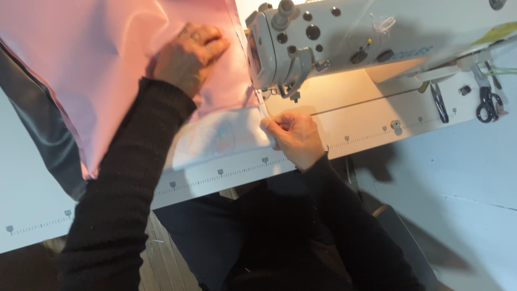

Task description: Sewing and trimming a pink leather bag using an industrial sewing machine.

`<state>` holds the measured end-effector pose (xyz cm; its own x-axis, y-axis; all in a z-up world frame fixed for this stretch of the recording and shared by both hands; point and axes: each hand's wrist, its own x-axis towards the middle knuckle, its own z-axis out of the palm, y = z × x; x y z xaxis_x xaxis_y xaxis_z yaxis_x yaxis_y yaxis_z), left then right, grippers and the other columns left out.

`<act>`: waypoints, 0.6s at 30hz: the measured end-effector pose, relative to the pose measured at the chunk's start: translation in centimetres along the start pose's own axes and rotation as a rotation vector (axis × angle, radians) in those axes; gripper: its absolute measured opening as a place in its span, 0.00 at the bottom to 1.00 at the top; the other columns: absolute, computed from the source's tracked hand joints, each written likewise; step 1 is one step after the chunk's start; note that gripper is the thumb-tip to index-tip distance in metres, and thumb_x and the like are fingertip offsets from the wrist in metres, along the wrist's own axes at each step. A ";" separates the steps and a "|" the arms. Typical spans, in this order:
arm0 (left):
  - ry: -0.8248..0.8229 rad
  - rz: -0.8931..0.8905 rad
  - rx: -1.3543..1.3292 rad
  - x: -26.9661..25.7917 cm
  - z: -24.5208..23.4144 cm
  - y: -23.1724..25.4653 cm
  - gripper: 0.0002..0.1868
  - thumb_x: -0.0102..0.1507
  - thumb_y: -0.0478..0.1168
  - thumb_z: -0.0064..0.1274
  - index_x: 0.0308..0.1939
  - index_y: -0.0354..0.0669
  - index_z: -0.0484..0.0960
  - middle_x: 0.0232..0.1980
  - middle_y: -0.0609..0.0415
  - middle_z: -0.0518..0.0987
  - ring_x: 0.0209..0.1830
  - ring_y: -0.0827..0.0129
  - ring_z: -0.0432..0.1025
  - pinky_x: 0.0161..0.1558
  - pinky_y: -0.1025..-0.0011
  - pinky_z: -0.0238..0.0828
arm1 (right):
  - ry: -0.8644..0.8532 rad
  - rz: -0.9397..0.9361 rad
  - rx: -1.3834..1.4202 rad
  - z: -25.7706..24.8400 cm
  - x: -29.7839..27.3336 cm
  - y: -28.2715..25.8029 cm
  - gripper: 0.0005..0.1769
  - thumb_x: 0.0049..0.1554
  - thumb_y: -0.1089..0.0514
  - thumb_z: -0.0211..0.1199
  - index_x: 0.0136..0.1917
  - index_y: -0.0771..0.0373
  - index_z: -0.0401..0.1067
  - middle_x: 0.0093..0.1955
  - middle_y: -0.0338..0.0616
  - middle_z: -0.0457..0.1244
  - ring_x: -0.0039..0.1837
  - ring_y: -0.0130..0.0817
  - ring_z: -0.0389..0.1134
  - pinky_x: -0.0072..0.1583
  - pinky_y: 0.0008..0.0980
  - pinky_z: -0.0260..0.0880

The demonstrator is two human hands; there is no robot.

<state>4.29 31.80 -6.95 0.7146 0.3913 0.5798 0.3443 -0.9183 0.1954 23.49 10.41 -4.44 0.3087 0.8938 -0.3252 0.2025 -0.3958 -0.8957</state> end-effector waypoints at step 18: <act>0.029 -0.011 -0.032 2.0 0.9 -3.3 0.06 0.69 0.36 0.60 0.50 0.45 0.88 0.54 0.56 0.83 0.54 0.58 0.74 0.53 0.63 0.74 | 0.184 -0.014 -0.130 1.4 0.2 -2.1 0.17 0.55 0.49 0.70 0.41 0.67 0.77 0.32 0.41 0.70 0.32 0.28 0.73 0.36 0.28 0.75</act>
<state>5.16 35.64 -7.11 0.6930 0.3998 0.5999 0.3319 -0.9156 0.2268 21.84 11.76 -3.08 0.4673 0.8504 -0.2416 0.3224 -0.4184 -0.8491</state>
